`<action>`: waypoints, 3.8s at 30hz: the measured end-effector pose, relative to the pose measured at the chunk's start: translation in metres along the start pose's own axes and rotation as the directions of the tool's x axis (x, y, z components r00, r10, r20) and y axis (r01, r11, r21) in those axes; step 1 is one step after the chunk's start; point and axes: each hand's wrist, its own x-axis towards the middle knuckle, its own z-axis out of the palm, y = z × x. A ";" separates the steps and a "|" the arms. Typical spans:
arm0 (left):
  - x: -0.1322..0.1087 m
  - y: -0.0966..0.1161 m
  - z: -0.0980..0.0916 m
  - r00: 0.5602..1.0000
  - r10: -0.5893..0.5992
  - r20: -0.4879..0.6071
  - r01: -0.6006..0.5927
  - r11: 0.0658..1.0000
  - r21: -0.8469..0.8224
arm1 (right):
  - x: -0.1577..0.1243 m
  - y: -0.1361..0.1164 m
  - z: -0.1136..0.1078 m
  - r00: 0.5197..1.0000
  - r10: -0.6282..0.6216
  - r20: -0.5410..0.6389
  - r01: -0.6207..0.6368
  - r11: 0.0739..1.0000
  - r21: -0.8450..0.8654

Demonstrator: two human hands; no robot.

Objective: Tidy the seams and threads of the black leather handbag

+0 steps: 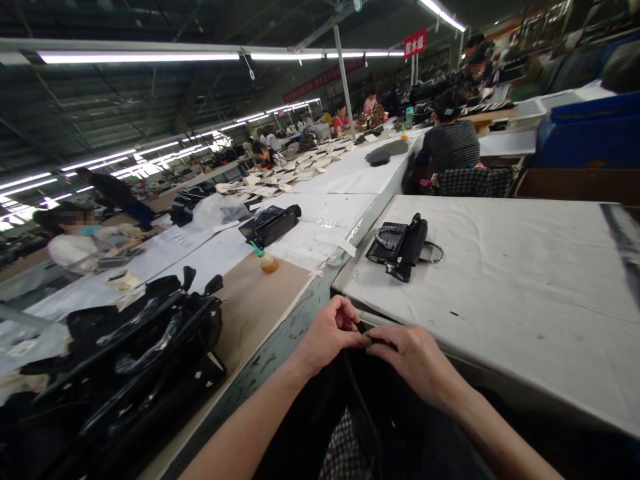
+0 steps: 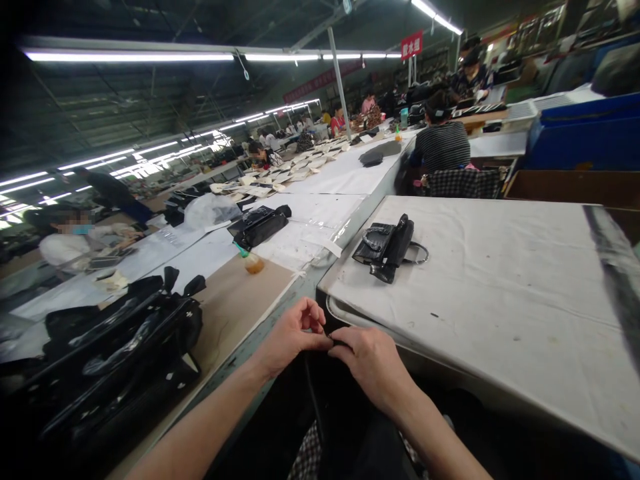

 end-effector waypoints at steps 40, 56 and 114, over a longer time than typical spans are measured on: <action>-0.028 -0.011 0.005 0.985 -0.010 -0.171 0.064 0.947 0.314 | 0.011 0.009 -0.003 0.988 0.060 0.142 -0.081 0.986 0.145; 0.028 -0.030 -0.009 0.979 -0.201 -0.026 0.194 0.894 0.404 | 0.029 0.072 0.015 0.942 0.286 0.175 -0.335 0.844 0.419; -0.004 -0.012 -0.011 0.999 -0.040 -0.031 0.048 0.561 0.826 | 0.014 0.033 0.031 0.954 0.193 0.231 -0.098 0.926 -0.365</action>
